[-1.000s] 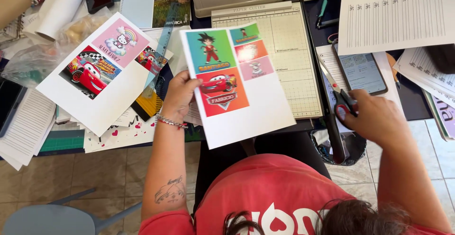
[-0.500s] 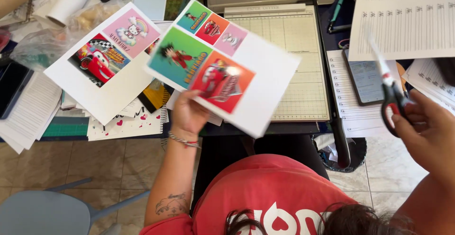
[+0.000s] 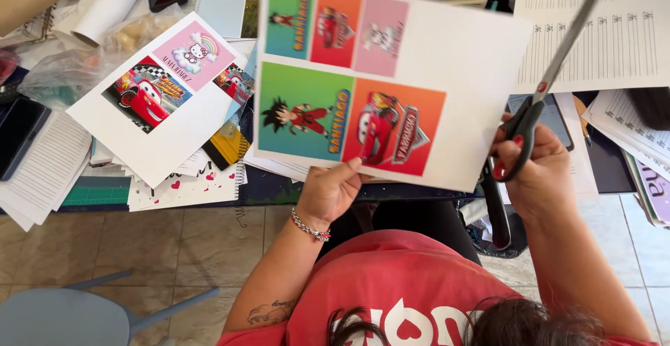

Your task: Trimming printed stickers using a manual paper cutter

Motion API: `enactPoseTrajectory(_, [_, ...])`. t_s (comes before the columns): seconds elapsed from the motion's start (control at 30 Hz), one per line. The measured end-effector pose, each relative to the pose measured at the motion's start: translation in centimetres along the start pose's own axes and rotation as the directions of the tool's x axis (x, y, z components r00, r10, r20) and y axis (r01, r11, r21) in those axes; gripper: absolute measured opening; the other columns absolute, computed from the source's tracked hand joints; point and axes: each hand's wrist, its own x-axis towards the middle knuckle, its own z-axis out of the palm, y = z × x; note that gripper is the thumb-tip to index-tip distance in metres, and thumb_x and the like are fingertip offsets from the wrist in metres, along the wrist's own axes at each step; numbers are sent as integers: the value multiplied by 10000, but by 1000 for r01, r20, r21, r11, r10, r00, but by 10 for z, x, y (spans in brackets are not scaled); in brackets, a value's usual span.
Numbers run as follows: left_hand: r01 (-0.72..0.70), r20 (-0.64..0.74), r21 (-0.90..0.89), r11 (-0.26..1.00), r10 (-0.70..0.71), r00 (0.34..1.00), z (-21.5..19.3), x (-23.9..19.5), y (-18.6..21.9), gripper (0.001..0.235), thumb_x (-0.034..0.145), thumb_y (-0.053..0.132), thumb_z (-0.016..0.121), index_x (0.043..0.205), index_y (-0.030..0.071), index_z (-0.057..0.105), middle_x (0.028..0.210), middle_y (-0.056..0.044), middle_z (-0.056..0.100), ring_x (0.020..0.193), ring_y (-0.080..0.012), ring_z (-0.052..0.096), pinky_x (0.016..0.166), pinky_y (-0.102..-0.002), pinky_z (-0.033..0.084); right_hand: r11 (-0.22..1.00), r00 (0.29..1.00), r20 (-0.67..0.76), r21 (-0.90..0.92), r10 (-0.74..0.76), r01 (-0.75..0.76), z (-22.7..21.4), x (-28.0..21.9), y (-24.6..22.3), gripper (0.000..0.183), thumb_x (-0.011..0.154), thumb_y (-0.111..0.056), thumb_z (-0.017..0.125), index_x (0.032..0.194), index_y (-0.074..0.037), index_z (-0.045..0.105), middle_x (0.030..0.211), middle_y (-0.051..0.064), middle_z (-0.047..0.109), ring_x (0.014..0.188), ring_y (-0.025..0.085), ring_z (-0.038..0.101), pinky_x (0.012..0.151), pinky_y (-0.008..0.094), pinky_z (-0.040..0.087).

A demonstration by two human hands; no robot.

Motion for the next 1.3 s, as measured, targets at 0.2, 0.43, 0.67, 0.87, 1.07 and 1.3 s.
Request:
enactPoseTrajectory(0.2, [88, 37, 67, 994, -91, 995, -35, -3, -14, 182, 1019, -5, 586, 959, 9, 757, 1061, -83, 743, 1087, -207, 687, 990, -397, 584, 997, 994, -80, -44, -73, 69, 9, 5, -5, 469, 695, 12, 845, 1077, -173, 645, 928, -35, 706, 844, 70, 697, 799, 248, 653])
enactPoseTrajectory(0.43, [21, -104, -130, 991, -34, 994, -86, 2, -1, 135, 945, 42, 728, 834, 114, 754, 921, -60, 786, 927, -194, 749, 816, -313, 630, 988, 989, -60, -85, -135, 129, -2, 10, 0, 476, 710, 1, 858, 1075, -176, 608, 958, -15, 711, 840, 71, 698, 746, 238, 651])
enactPoseTrajectory(0.67, [-336, 199, 370, 866, 280, 939, -29, -15, 84, 935, 952, -15, 648, 1666, 236, 99, 1626, -183, 394, 1434, -326, 470, 1113, -558, 493, 922, 999, -18, -385, -51, 40, 11, 41, -22, 498, 753, -54, 861, 1200, -87, 643, 892, 3, 662, 795, 95, 666, 701, 237, 596])
enactPoseTrajectory(0.87, [-232, 80, 864, 447, 333, 940, -62, -11, 71, 721, 909, -50, 667, 1560, 63, 377, 1667, -166, 311, 1569, -250, 255, 1296, -401, 218, 906, 993, 30, -408, -115, 117, 9, 66, 1, 403, 863, -11, 820, 1230, -53, 659, 933, 72, 745, 802, 96, 709, 697, 236, 611])
enactPoseTrajectory(1.07, [-30, -126, 894, 446, 316, 940, -64, -2, 77, 638, 899, -10, 639, 1511, 58, 472, 1577, -148, 477, 1421, -208, 477, 1180, -349, 397, 289, 955, -9, -954, -296, 81, -55, 36, -4, 365, 946, -383, 749, 1241, -171, 774, 904, 0, 755, 907, 124, 711, 908, 300, 470])
enactPoseTrajectory(1.3, [37, -115, 973, 227, 337, 934, -56, 11, 85, 603, 912, 92, 671, 1486, 66, 491, 1629, -183, 348, 1520, -268, 357, 1237, -387, 334, -45, 999, -15, -999, -31, -16, -50, 8, 9, 527, 906, -536, 659, 1272, -161, 717, 1056, 31, 771, 976, 338, 716, 790, 506, 530])
